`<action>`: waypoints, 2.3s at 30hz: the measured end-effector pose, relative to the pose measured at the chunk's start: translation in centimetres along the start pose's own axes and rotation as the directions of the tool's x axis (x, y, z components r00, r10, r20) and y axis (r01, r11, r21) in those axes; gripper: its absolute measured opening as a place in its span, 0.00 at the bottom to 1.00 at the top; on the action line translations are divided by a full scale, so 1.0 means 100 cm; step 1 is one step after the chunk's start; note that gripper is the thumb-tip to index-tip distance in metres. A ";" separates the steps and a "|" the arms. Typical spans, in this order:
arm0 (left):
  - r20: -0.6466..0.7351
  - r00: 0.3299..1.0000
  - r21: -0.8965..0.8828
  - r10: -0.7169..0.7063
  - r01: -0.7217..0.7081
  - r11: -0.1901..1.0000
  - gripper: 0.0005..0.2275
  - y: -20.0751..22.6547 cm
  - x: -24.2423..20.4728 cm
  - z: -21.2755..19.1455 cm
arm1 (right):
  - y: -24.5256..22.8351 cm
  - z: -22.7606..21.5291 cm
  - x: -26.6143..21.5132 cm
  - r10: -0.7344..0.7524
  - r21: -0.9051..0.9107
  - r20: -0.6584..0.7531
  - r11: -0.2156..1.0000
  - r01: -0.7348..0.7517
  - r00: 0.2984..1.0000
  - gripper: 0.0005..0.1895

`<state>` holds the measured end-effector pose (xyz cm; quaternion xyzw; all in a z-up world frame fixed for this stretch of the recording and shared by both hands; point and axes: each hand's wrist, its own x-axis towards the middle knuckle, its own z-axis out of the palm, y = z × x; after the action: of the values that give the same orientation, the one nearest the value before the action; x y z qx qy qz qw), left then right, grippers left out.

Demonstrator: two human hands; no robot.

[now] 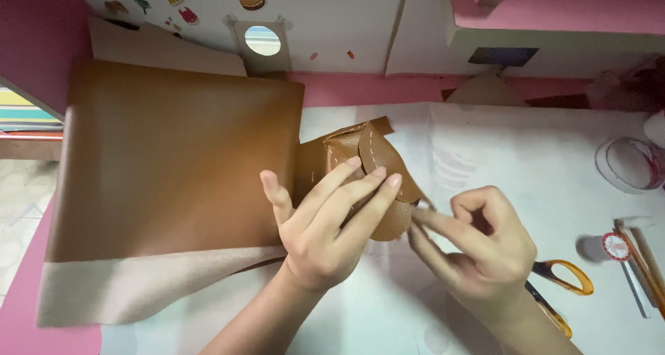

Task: Trimming leather edges with scissors and hand-sewing the corners of a small pouch to reinforce them.

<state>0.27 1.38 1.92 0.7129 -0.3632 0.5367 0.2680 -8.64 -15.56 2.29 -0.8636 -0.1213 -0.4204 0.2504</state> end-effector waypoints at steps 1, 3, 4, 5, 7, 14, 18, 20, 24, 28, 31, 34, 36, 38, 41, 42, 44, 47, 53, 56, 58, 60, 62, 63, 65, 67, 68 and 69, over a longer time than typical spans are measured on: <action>0.002 1.000 0.002 0.004 -0.004 1.000 0.14 0.002 0.000 0.000 | 0.000 0.000 -0.003 0.012 -0.112 -0.037 0.994 -0.016 0.999 0.10; 0.012 1.000 -0.012 -0.001 0.001 1.000 0.13 0.008 0.001 -0.003 | -0.002 -0.001 -0.002 -0.013 -0.155 -0.059 0.988 0.003 0.998 0.12; 0.022 1.000 -0.024 -0.006 0.007 1.000 0.12 0.011 0.002 -0.005 | -0.002 -0.001 -0.001 -0.040 -0.197 -0.080 0.980 0.024 0.996 0.14; 0.024 1.000 -0.024 -0.007 0.007 1.000 0.12 0.012 0.001 -0.003 | -0.002 0.000 -0.004 -0.038 -0.196 -0.079 0.980 0.022 0.996 0.14; -0.006 1.000 -0.056 -0.025 0.024 0.998 0.12 0.014 -0.002 0.000 | -0.001 0.002 -0.009 0.042 -0.137 -0.069 0.989 -0.051 0.997 0.11; 0.073 0.997 -0.044 -0.026 0.030 0.999 0.12 0.012 0.002 -0.006 | 0.001 0.000 -0.001 0.084 -0.066 -0.035 0.994 -0.087 0.996 0.05; 0.457 0.866 -0.356 -0.202 0.386 0.851 0.07 0.008 0.011 -0.009 | 0.001 -0.009 0.012 0.166 0.154 0.104 0.971 -0.181 0.981 0.04; 0.587 0.752 -0.363 -0.299 0.575 0.733 0.05 0.004 0.021 -0.015 | 0.006 -0.013 0.014 0.234 0.232 0.198 0.932 -0.278 0.952 0.04; 0.950 0.182 -0.032 -0.254 0.865 0.500 0.09 -0.001 0.047 -0.023 | 0.037 -0.016 0.010 0.318 0.437 0.503 0.709 -0.554 0.804 0.04; 0.965 -0.146 0.241 -0.217 0.820 0.520 0.17 0.005 0.064 -0.024 | 0.054 -0.005 0.006 0.392 0.476 0.722 0.317 -0.820 0.571 0.08; 0.982 -0.046 0.150 -0.185 0.785 0.601 0.08 0.005 0.046 -0.018 | 0.052 -0.003 0.008 0.457 0.416 0.774 0.152 -0.896 0.437 0.11; 0.992 0.006 0.081 -0.123 0.718 0.691 0.06 0.003 0.033 -0.014 | 0.060 0.001 0.000 0.467 0.448 0.777 0.062 -0.892 0.423 0.10; 0.990 0.013 0.087 -0.139 0.716 0.692 0.07 0.002 0.034 -0.013 | 0.060 0.001 0.000 0.472 0.446 0.776 0.059 -0.893 0.419 0.10; 0.988 0.026 0.089 -0.154 0.714 0.694 0.07 0.001 0.029 -0.012 | 0.060 0.003 0.000 0.478 0.446 0.772 0.062 -0.893 0.419 0.10; 0.951 0.274 -0.120 -0.144 0.756 0.644 0.13 0.003 0.020 -0.011 | 0.056 0.003 0.000 0.450 0.546 0.753 -0.020 -0.838 0.480 0.10; 0.884 0.447 -0.290 -0.137 0.755 0.587 0.11 0.005 0.021 -0.013 | 0.051 0.000 0.002 0.498 0.501 0.764 -0.059 -0.864 0.409 0.10; 0.786 0.602 -0.455 -0.142 0.718 0.526 0.10 0.008 0.020 -0.014 | 0.047 -0.002 0.003 0.542 0.455 0.771 -0.102 -0.885 0.334 0.11; 0.759 0.631 -0.508 -0.163 0.729 0.458 0.06 0.011 0.017 -0.012 | 0.052 0.001 -0.004 0.416 0.595 0.705 0.093 -0.798 0.574 0.11; 0.728 0.660 -0.543 -0.184 0.720 0.432 0.03 0.014 0.018 -0.013 | 0.050 -0.003 -0.001 0.440 0.571 0.746 -0.037 -0.820 0.500 0.15; 0.743 0.631 -0.525 -0.224 0.757 0.389 0.02 0.015 0.019 -0.012 | 0.055 -0.004 0.001 0.461 0.656 0.707 -0.145 -0.740 0.537 0.14; 0.747 0.616 -0.495 -0.250 0.766 0.410 0.01 0.015 0.020 -0.011 | 0.062 -0.005 0.003 0.376 0.751 0.657 -0.243 -0.614 0.654 0.13; 0.745 0.612 -0.488 -0.264 0.771 0.410 0.01 0.013 0.020 -0.011 | 0.054 -0.003 0.010 0.553 0.650 0.605 0.074 -0.756 0.574 0.07; 0.745 0.606 -0.480 -0.281 0.778 0.405 0.01 0.013 0.021 -0.011 | 0.045 -0.002 0.015 0.706 0.412 0.486 0.333 -0.848 0.514 0.09; 0.766 0.568 -0.452 -0.300 0.809 0.377 0.02 0.014 0.022 -0.012 | 0.041 -0.002 0.015 0.590 0.416 0.558 0.410 -0.812 0.584 0.14; 0.788 0.528 -0.423 -0.316 0.838 0.344 0.03 0.015 0.019 -0.011 | 0.032 -0.002 0.014 0.463 0.424 0.621 0.481 -0.768 0.633 0.20; 0.763 0.560 -0.440 -0.321 0.815 0.377 0.02 0.013 0.015 -0.008 | 0.024 0.001 0.013 0.463 0.582 0.643 0.221 -0.782 0.609 0.12; 0.762 0.563 -0.440 -0.321 0.813 0.381 0.02 0.013 0.017 -0.008 | 0.032 0.002 0.009 0.461 0.585 0.642 0.222 -0.780 0.613 0.12; 0.769 0.550 -0.432 -0.325 0.822 0.371 0.02 0.013 0.018 -0.009 | 0.040 0.003 0.003 0.400 0.641 0.574 0.322 -0.696 0.714 0.13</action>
<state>-1.03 0.90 3.92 0.7320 -0.3215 -0.0476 0.5988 -6.61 -18.77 1.09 -0.6791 -0.0370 -0.0561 0.7309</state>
